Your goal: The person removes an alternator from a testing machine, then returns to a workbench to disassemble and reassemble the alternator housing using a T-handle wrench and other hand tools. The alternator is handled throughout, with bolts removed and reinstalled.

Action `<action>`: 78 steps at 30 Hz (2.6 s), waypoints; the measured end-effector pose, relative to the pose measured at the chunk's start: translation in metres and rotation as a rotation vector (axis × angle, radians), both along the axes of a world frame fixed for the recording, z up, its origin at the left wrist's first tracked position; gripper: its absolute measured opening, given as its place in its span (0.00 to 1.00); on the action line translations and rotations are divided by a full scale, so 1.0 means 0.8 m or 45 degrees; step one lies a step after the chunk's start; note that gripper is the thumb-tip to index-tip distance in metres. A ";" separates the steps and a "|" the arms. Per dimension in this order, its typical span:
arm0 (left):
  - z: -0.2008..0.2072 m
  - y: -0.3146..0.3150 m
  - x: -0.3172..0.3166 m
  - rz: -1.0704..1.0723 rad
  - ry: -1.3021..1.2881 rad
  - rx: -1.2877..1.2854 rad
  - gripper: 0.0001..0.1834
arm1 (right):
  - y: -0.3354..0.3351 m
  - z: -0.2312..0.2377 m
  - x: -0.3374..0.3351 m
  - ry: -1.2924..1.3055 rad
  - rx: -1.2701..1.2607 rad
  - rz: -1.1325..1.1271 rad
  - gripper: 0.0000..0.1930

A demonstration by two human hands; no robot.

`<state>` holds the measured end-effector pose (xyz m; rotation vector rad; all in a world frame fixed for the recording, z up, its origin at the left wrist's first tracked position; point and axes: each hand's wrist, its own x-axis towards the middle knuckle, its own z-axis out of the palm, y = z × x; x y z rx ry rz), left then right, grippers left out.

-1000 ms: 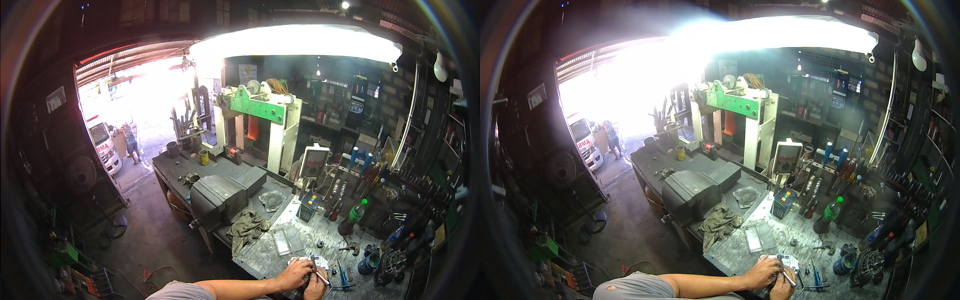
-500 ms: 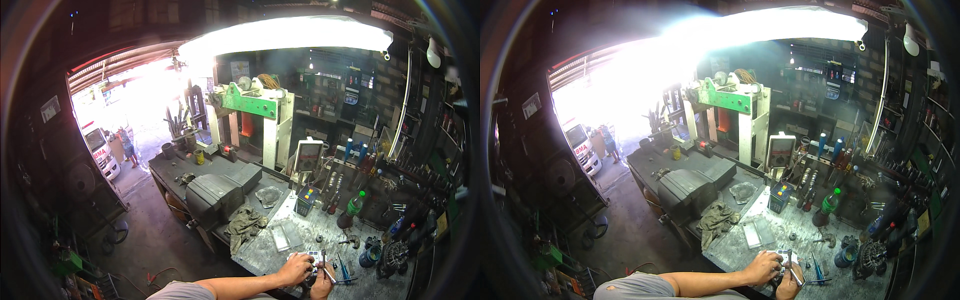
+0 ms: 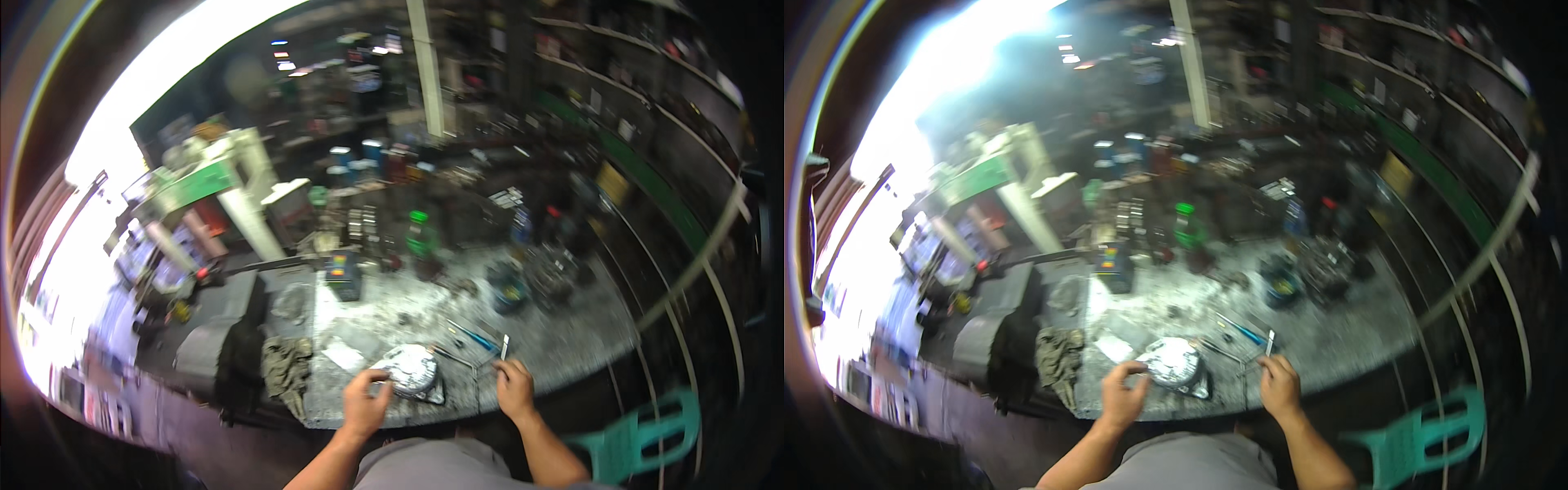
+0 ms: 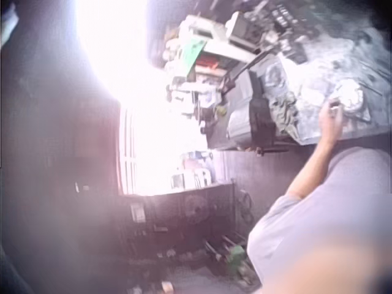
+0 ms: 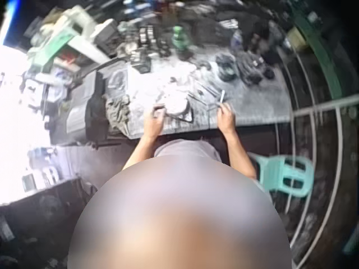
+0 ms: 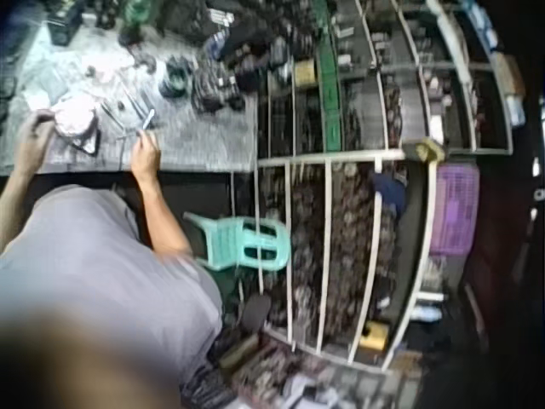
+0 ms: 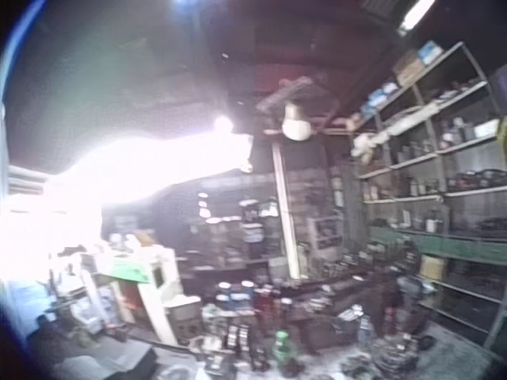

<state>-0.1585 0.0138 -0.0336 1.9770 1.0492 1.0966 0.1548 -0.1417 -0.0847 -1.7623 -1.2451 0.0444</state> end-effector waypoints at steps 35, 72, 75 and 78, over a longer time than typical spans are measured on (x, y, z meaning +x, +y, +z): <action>0.068 0.147 0.199 -0.279 1.002 0.062 0.37 | -0.134 -0.062 0.137 0.059 -0.127 -0.309 0.15; 0.017 0.019 -0.062 0.196 -0.225 -0.480 0.59 | -0.049 -0.072 -0.026 0.313 -0.319 0.641 0.12; -0.005 -0.024 -0.136 0.050 -0.422 -0.641 0.63 | -0.075 -0.085 -0.061 0.293 -0.335 0.447 0.11; -0.024 -0.074 -0.218 -0.161 -0.875 -1.101 0.63 | -0.106 -0.093 -0.108 0.343 -0.445 0.239 0.10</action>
